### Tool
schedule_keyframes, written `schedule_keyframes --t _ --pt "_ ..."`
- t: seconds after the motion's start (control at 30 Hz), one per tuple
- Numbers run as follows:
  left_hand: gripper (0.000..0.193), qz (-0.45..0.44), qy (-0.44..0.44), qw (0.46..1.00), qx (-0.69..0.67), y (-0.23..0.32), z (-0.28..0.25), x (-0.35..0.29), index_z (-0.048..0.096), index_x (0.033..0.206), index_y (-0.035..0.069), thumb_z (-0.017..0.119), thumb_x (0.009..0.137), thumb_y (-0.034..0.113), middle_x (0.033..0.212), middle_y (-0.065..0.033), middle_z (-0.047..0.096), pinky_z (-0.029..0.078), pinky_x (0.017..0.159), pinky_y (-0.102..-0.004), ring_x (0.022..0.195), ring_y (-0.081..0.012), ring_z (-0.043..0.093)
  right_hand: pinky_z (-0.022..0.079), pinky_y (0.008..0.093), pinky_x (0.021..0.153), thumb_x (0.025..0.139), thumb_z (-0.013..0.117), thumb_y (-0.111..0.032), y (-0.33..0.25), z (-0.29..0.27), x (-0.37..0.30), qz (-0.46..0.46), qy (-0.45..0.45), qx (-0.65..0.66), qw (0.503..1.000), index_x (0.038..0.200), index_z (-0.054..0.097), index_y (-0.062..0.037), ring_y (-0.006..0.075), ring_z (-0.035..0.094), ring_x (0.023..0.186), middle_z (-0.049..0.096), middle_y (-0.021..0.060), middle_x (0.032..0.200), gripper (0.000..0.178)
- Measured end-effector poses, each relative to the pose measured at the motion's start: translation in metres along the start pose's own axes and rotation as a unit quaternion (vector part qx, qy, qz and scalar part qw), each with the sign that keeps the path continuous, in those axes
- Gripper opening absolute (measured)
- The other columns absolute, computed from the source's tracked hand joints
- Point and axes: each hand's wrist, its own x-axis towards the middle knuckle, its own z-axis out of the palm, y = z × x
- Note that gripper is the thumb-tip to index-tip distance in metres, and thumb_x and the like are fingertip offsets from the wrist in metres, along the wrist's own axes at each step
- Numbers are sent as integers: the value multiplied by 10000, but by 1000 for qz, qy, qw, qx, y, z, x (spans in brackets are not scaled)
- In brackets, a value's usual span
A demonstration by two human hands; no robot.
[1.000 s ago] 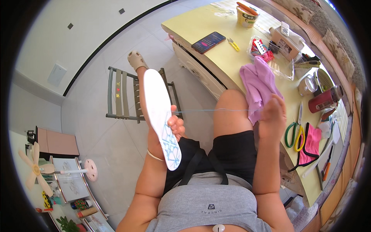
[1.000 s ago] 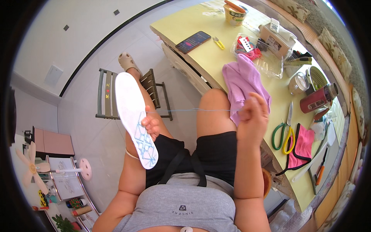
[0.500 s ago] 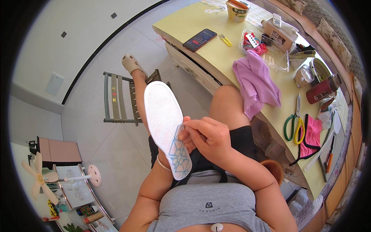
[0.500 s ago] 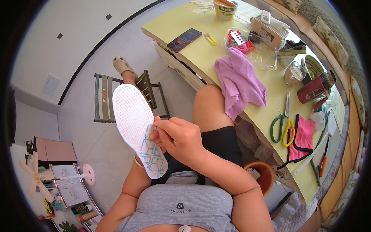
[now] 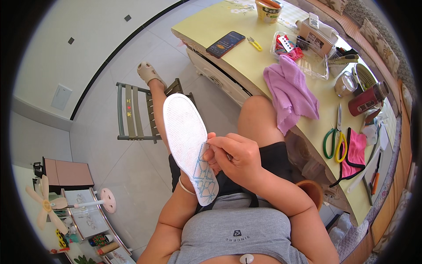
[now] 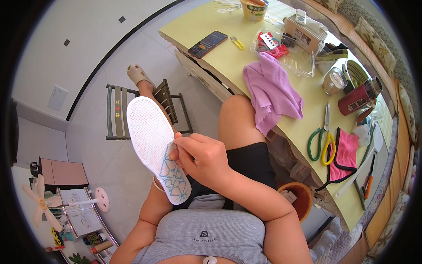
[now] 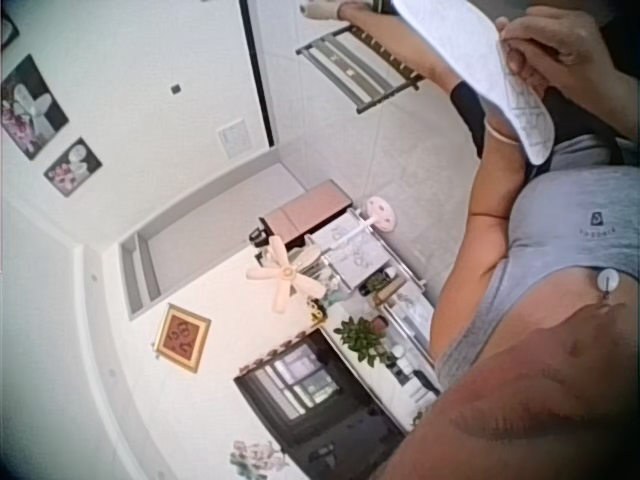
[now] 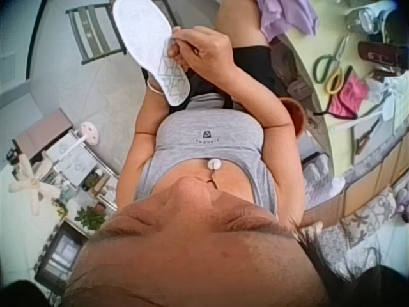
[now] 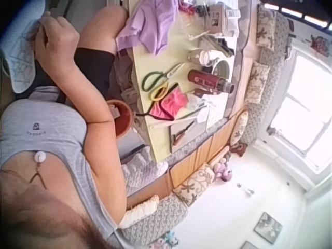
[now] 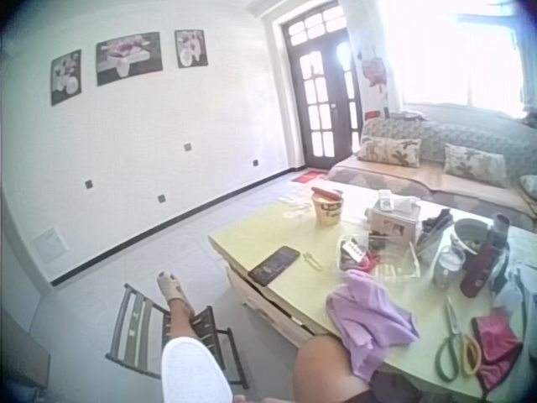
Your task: The person is sewing a multicolored floral insole by hand using a needle and blue thread.
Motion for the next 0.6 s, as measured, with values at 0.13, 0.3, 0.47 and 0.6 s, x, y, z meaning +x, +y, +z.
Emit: schedule_keyframes --t 0.13,0.3,0.47,0.6 --pt "460 23 -43 996 76 2 11 1 581 1247 9 451 966 350 718 -37 538 343 549 -231 614 -120 408 487 285 511 806 649 29 0 -3 0 13 -17 -13 1000 902 673 -11 203 624 572 609 81 670 107" --pt "391 4 12 994 107 6 12 -3 573 1260 13 525 895 147 738 -63 564 340 540 -241 627 -140 419 521 287 550 821 637 23 4 -17 2 79 -62 37 994 913 675 -7 207 662 626 649 100 731 103" --pt "422 -22 -27 999 37 -1 8 -1 564 1266 3 513 885 178 759 -70 557 346 564 -249 666 -145 428 532 260 617 864 583 58 0 -14 -3 186 -55 191 962 908 656 57 151 661 690 671 102 778 85" --pt "428 -23 -60 998 18 -1 6 0 561 1269 1 489 896 196 773 -67 547 347 580 -252 667 -142 425 566 263 579 892 562 52 -4 -12 -2 203 -55 219 953 912 643 71 148 679 675 672 105 785 85"
